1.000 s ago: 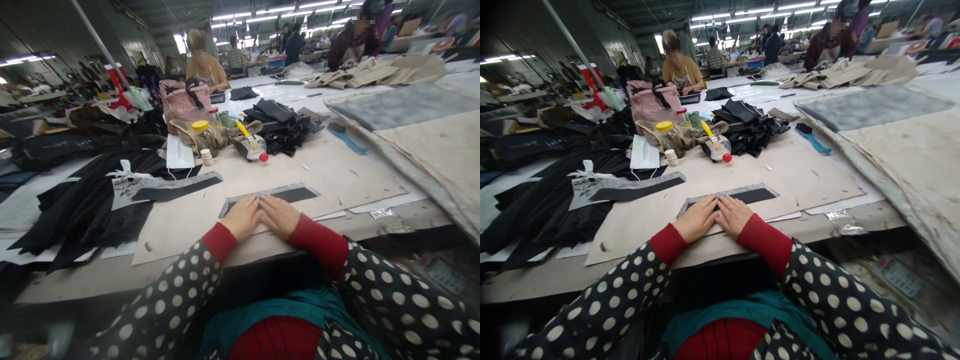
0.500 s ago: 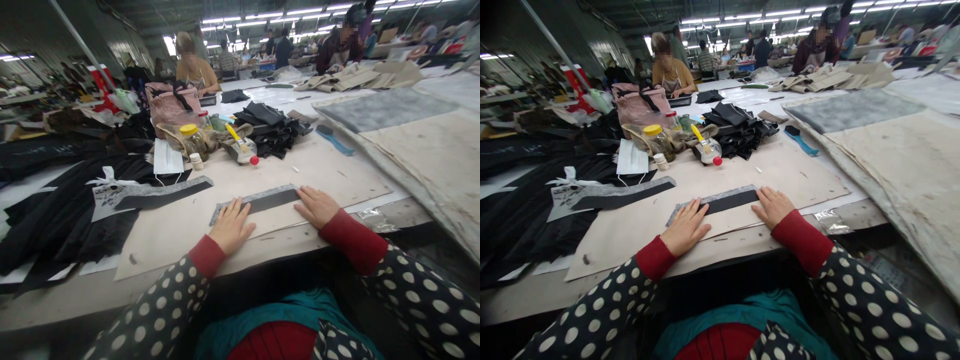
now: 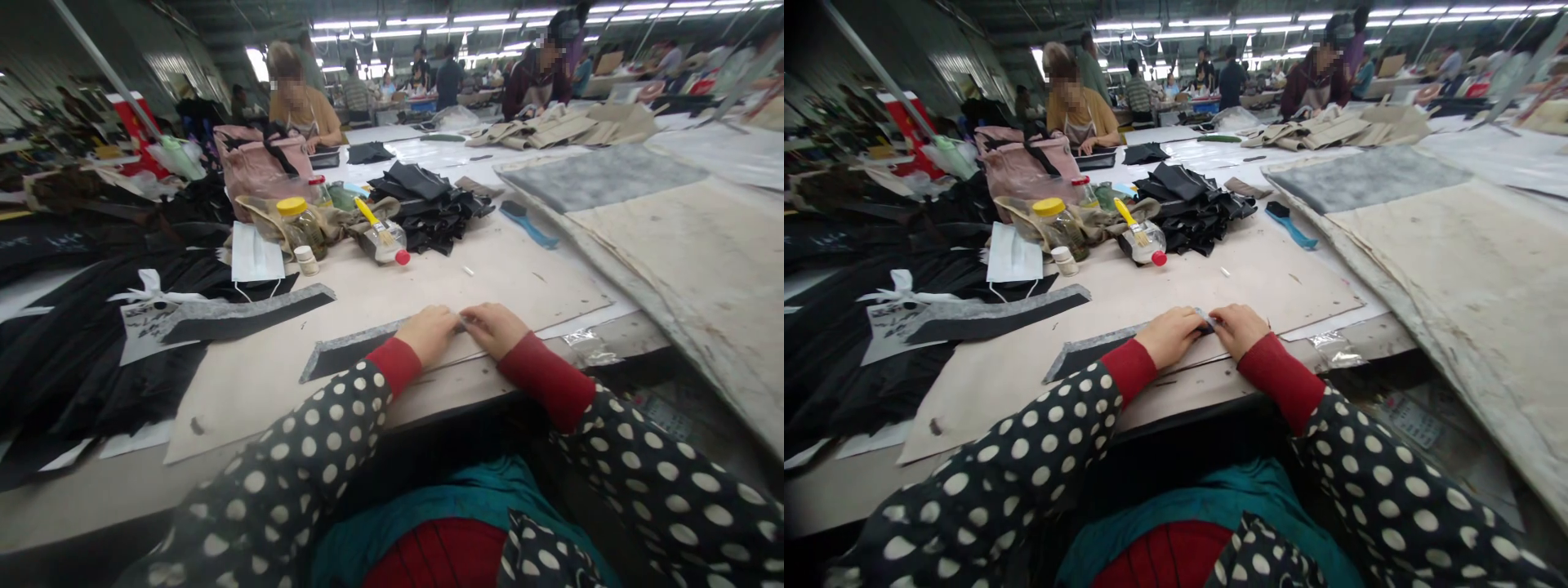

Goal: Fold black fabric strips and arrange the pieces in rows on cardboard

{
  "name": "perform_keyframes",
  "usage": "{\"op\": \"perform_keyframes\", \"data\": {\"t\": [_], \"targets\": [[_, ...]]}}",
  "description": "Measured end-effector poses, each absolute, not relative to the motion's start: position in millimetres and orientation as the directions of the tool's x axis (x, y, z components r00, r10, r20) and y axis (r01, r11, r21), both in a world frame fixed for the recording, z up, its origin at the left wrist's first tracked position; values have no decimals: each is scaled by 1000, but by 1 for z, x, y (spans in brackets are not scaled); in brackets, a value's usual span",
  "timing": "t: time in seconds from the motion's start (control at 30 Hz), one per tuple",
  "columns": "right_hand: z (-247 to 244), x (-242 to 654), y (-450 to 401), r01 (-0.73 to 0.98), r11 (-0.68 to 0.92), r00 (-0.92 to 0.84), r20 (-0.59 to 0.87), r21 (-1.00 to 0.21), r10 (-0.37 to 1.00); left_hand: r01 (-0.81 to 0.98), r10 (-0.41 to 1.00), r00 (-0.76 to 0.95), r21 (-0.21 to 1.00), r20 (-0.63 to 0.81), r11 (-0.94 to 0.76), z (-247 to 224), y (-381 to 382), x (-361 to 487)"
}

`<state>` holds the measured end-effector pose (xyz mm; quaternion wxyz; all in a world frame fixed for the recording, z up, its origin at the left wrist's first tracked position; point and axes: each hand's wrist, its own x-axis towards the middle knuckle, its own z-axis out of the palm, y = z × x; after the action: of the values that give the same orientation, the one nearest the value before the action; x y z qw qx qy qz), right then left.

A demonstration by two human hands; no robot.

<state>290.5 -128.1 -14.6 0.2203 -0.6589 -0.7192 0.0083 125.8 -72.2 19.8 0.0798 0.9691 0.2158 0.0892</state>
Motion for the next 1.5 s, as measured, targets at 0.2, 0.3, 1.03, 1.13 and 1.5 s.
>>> {"op": "perform_keyframes", "data": {"t": [0.2,0.3,1.03,1.13,1.5], "targets": [[0,312,-110,774,-149,153,-47,-615,987,363,441,848,284,295,-887,-6,-65,127],[8,318,-98,630,-332,132,-324,-702,937,356,436,849,288,298,-889,-6,-65,125],[11,294,-104,773,-204,149,-141,-601,979,482,534,797,235,283,-844,-4,-71,123],[8,293,-108,770,-177,136,-113,-613,984,482,534,792,233,296,-845,-5,-71,123],[0,285,-120,974,140,-103,199,-180,974,503,571,768,278,291,-818,-6,-68,124]]}}
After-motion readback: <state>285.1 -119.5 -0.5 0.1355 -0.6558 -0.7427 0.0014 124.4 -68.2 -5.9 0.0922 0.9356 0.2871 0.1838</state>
